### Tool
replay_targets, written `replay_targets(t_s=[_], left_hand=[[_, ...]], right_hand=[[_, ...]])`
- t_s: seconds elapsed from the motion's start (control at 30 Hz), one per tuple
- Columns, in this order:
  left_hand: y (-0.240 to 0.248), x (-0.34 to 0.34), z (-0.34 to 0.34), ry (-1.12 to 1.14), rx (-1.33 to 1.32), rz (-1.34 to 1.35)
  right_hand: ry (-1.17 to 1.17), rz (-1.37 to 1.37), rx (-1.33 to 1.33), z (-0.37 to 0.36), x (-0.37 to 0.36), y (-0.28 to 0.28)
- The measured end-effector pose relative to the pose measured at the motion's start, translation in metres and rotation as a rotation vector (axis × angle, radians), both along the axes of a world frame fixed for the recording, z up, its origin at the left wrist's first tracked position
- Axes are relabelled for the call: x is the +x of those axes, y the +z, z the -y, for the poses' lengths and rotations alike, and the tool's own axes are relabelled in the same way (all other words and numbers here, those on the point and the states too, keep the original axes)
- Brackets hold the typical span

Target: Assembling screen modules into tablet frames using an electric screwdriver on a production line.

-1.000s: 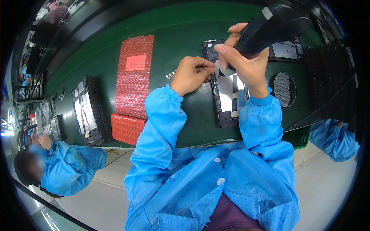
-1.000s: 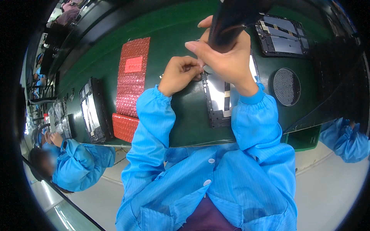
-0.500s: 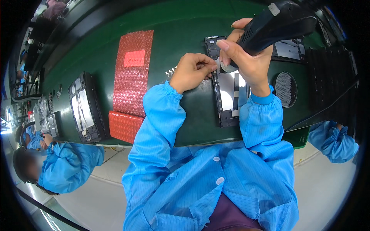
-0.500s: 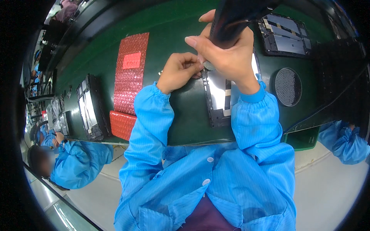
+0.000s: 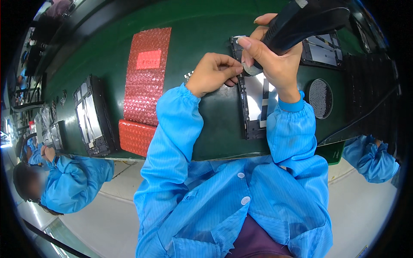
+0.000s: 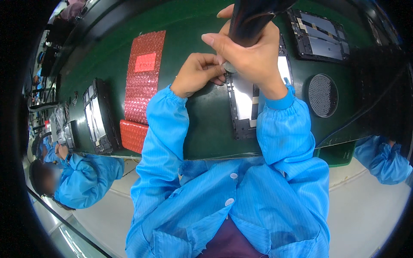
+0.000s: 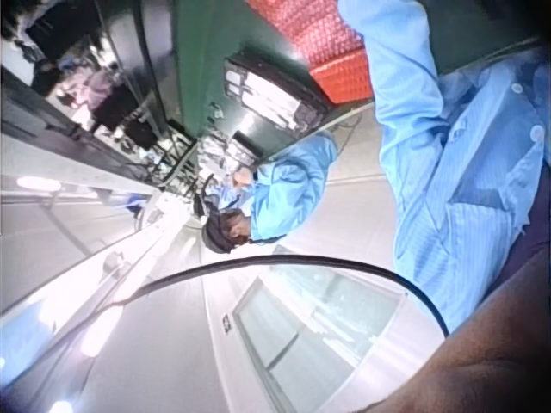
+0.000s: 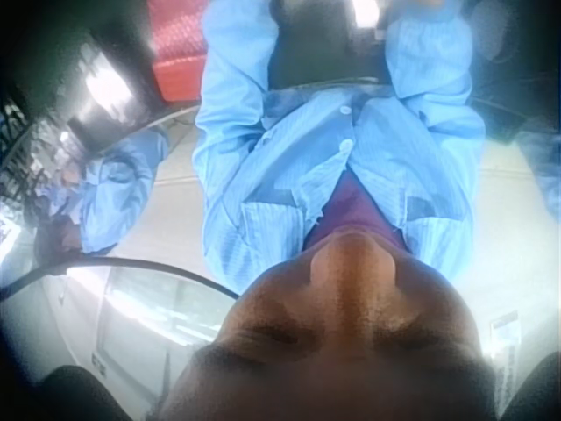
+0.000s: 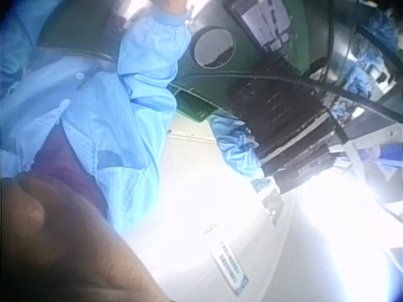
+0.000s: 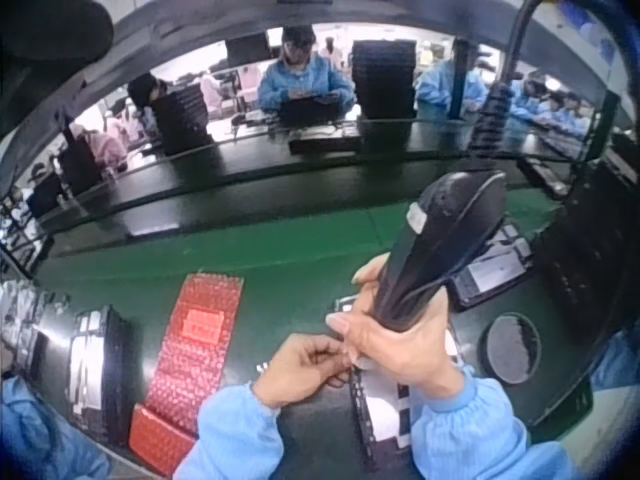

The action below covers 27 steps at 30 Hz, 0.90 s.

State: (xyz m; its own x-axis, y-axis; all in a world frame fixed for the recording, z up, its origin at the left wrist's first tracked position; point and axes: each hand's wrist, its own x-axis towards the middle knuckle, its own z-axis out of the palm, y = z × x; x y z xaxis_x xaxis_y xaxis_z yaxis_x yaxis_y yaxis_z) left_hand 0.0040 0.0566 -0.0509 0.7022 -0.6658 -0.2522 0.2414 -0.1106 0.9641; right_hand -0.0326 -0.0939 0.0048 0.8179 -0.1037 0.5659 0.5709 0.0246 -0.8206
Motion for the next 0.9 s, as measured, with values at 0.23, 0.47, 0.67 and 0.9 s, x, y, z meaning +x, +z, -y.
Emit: replay_targets(t_s=[0.23,0.47,0.67,0.9], left_hand=[[-0.0015,-0.0017,0.0017,-0.003,0.006,-0.010],[-0.0049,-0.0036,0.0046,0.036,0.028,0.101],[-0.0040,-0.0022,0.0040,0.046,0.031,0.102],[0.0007,0.0002,0.0012,0.002,0.005,0.044]], right_hand=[[0.012,0.018,-0.003,0.0011,0.0020,0.0004],[0.016,0.018,-0.001,-0.0013,0.0026,-0.0001],[0.007,0.017,-0.029,-0.0004,0.0039,-0.0025],[0.006,0.035,-0.026,0.0024,0.0053,-0.0025]])
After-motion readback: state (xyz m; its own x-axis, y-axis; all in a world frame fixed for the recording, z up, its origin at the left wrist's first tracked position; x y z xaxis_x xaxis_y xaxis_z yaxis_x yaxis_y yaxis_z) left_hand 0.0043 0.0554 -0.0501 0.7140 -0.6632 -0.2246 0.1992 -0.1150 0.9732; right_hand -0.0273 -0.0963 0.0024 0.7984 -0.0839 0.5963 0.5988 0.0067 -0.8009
